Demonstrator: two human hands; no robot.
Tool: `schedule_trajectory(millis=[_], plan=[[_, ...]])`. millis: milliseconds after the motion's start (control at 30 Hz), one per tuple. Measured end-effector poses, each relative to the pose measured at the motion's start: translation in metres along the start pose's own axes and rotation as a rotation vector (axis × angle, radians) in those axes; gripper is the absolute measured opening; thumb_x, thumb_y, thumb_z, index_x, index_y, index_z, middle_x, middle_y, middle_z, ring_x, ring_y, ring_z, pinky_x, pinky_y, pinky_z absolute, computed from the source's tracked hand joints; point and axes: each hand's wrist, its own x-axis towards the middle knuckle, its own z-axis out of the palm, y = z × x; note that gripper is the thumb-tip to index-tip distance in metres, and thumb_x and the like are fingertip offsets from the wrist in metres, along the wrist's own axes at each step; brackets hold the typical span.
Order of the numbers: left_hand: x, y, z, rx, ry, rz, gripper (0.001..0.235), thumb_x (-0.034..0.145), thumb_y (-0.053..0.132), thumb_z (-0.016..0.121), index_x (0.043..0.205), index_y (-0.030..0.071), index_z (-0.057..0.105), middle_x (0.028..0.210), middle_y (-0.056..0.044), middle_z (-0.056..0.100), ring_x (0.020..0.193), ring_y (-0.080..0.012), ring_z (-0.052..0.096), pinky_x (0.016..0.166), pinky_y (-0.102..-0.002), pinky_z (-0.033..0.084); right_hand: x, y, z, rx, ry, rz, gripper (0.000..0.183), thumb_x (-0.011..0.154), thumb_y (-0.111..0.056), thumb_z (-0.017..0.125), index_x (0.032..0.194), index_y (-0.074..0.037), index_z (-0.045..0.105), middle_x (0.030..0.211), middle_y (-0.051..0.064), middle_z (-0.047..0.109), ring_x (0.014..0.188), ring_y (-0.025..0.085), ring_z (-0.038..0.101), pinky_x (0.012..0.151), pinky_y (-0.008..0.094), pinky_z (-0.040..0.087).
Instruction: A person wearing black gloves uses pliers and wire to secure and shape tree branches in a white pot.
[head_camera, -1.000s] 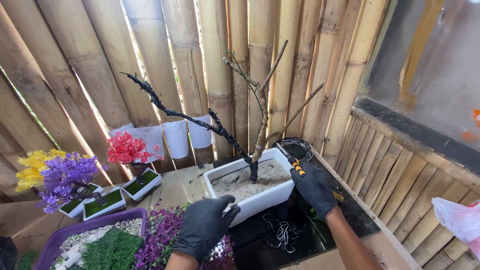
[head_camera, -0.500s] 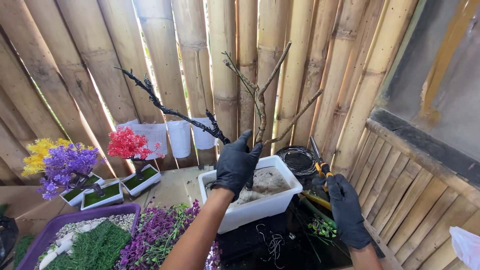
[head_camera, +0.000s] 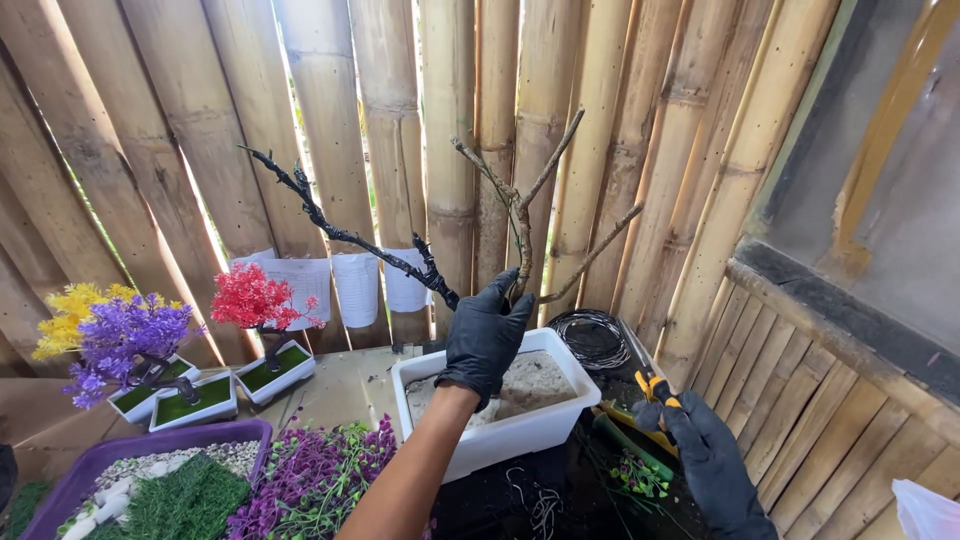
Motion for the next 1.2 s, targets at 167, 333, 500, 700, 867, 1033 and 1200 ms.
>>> schedule_trajectory(millis=[167, 333, 500, 700, 867, 1033, 1200], plan=[[0.010, 0.002, 0.002, -0.202, 0.034, -0.005, 0.028, 0.090, 0.027, 0.071, 0.113, 0.012, 0.077, 0.087, -0.001, 0.070, 0.080, -0.0131, 0.063, 0.075, -0.030, 0.053, 0.006, 0.007, -0.006, 0.004, -0.054, -0.067, 0.043, 0.093, -0.040, 0.058, 0.100, -0.004, 0.081, 0.123, 0.013, 0.077, 0.128, 0.032, 0.068, 0.112, 0.054, 0.046], [0.013, -0.005, 0.000, -0.306, 0.043, 0.038, 0.027, 0.088, 0.025, 0.074, 0.109, 0.008, 0.079, 0.099, -0.005, 0.083, 0.088, -0.0105, 0.076, 0.084, -0.027, 0.061, -0.002, -0.055, 0.030, -0.320, -0.019, 0.084, 0.028, 0.090, -0.025, 0.068, 0.091, -0.008, 0.090, 0.100, 0.002, 0.082, 0.096, 0.014, 0.074, 0.088, 0.029, 0.050], [0.012, -0.001, -0.005, -0.283, 0.087, 0.126, 0.027, 0.091, 0.027, 0.071, 0.109, 0.008, 0.079, 0.098, -0.007, 0.082, 0.087, -0.0145, 0.079, 0.079, -0.029, 0.062, -0.002, -0.110, 0.060, -0.556, 0.028, 0.161, 0.042, 0.087, -0.042, 0.061, 0.123, -0.030, 0.079, 0.130, -0.009, 0.076, 0.118, 0.011, 0.071, 0.102, 0.031, 0.050], [0.013, -0.003, -0.006, -0.218, 0.046, 0.093, 0.026, 0.093, 0.028, 0.066, 0.111, 0.013, 0.077, 0.087, -0.004, 0.082, 0.072, -0.0187, 0.076, 0.071, -0.035, 0.057, 0.015, -0.135, 0.082, -0.814, -0.010, -0.035, 0.043, 0.095, -0.050, 0.048, 0.116, -0.020, 0.071, 0.105, 0.003, 0.072, 0.098, 0.022, 0.068, 0.090, 0.039, 0.052], [0.013, -0.004, -0.009, -0.309, -0.003, 0.036, 0.024, 0.094, 0.028, 0.067, 0.109, 0.014, 0.078, 0.080, 0.000, 0.080, 0.066, -0.0127, 0.068, 0.067, -0.032, 0.054, 0.024, -0.128, 0.087, -0.824, 0.030, 0.070, 0.054, 0.092, -0.052, 0.054, 0.131, -0.016, 0.062, 0.127, 0.008, 0.065, 0.119, 0.027, 0.062, 0.104, 0.043, 0.048], [0.014, -0.011, -0.008, -0.270, 0.016, 0.077, 0.027, 0.093, 0.029, 0.066, 0.113, 0.014, 0.077, 0.100, -0.005, 0.082, 0.093, -0.0225, 0.079, 0.085, -0.034, 0.058, 0.032, -0.150, 0.085, -0.908, -0.027, 0.151, 0.065, 0.092, -0.055, 0.052, 0.144, -0.017, 0.056, 0.143, 0.010, 0.064, 0.134, 0.028, 0.061, 0.110, 0.043, 0.048], [0.014, -0.021, -0.001, -0.246, 0.058, 0.083, 0.031, 0.093, 0.032, 0.066, 0.116, 0.015, 0.078, 0.104, -0.008, 0.081, 0.095, -0.0254, 0.078, 0.085, -0.036, 0.059, 0.039, -0.178, 0.084, -0.993, -0.192, -0.066, 0.034, 0.098, -0.049, 0.050, 0.102, -0.021, 0.070, 0.068, 0.001, 0.063, 0.062, 0.020, 0.061, 0.064, 0.040, 0.048]])
